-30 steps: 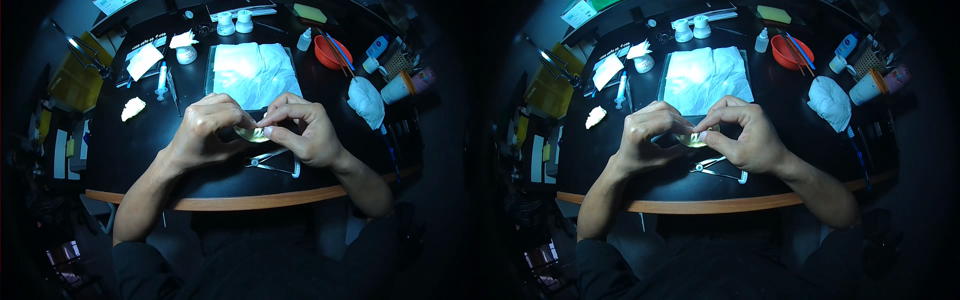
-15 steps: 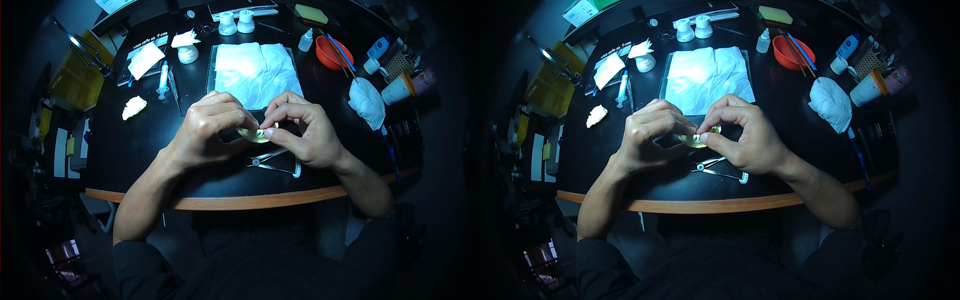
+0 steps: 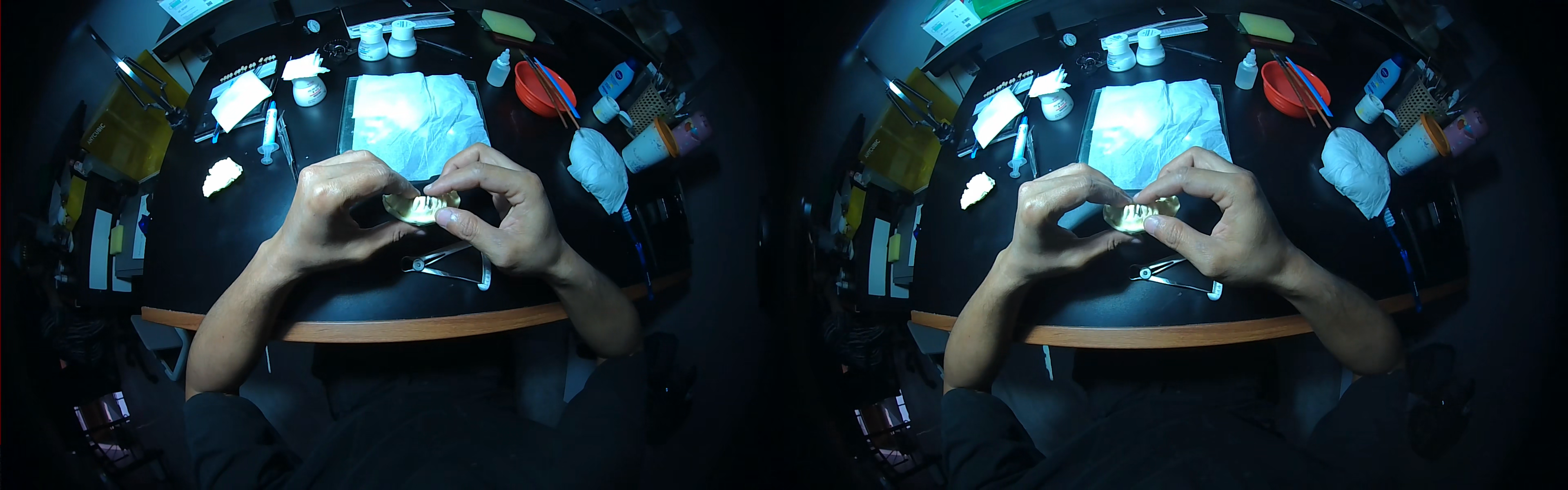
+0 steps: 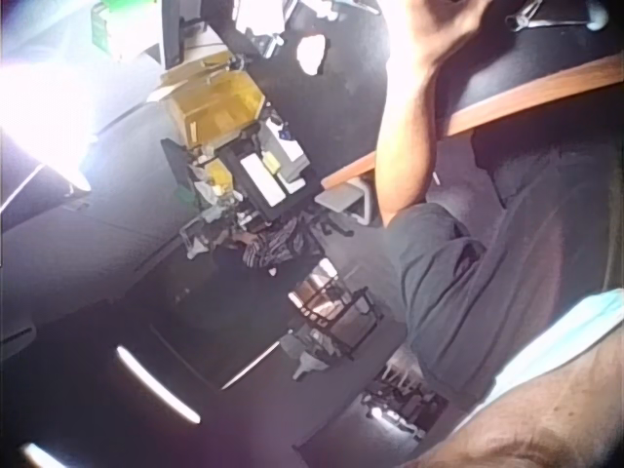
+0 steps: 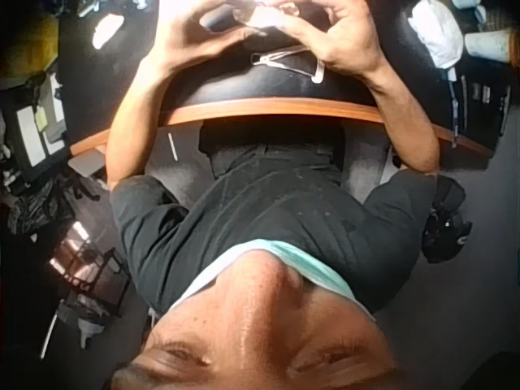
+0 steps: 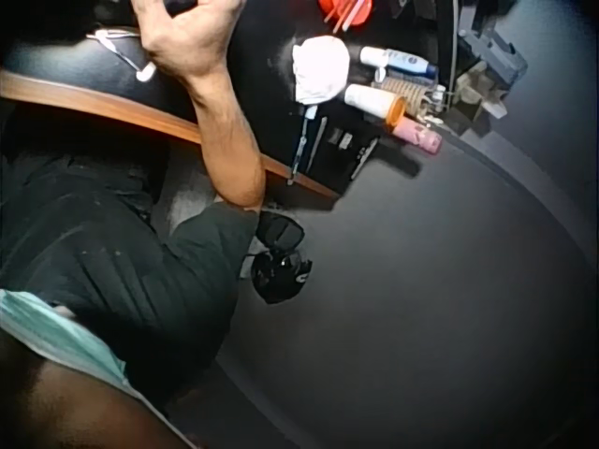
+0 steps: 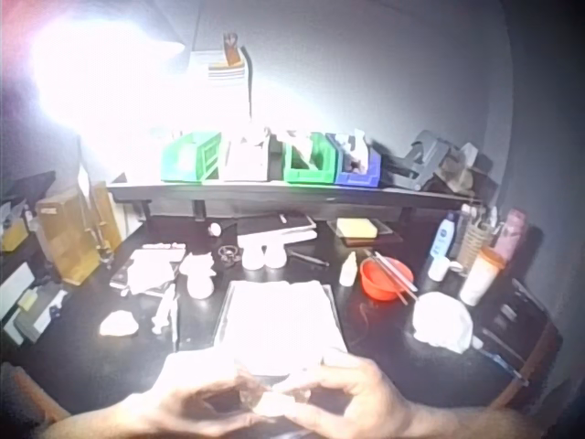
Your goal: The person assembles a two-piece denture by hand, repeatedly pressing the upper and lower halves together and separating them to check alignment. The person then uses a pen-like tool to mark or adjust the inner surface of the denture.
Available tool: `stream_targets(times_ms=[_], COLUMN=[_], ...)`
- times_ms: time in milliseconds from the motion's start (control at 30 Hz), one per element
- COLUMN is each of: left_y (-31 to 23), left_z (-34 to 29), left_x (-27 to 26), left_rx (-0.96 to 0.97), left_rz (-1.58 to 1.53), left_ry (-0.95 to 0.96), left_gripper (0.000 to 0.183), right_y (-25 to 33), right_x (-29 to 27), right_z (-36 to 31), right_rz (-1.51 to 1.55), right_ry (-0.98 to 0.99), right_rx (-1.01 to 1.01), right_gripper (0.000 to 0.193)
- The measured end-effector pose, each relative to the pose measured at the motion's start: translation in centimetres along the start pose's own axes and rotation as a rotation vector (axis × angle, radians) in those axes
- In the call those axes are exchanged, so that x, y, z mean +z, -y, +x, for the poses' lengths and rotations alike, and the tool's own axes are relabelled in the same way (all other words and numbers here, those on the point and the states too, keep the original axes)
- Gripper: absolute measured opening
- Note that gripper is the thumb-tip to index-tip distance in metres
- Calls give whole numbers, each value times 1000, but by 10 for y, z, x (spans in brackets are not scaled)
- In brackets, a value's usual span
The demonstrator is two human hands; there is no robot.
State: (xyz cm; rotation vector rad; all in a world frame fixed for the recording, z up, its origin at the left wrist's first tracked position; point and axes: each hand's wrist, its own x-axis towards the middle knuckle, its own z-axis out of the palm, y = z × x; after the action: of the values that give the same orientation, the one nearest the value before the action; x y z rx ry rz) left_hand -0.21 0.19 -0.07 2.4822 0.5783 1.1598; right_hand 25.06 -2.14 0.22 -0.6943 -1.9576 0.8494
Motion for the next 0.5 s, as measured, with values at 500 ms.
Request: stream_targets(times_ms=[500], left_y=[2], left_z=[-1], left_x=[1], left_rx=[-1], left_rz=[-53], left_ry=[-24], left_gripper=[33], right_y=[2], right_x=[-1], right_z=[3], right_rz=[-54], right_ry=[41], right_rx=[-96], right_gripper=[31])
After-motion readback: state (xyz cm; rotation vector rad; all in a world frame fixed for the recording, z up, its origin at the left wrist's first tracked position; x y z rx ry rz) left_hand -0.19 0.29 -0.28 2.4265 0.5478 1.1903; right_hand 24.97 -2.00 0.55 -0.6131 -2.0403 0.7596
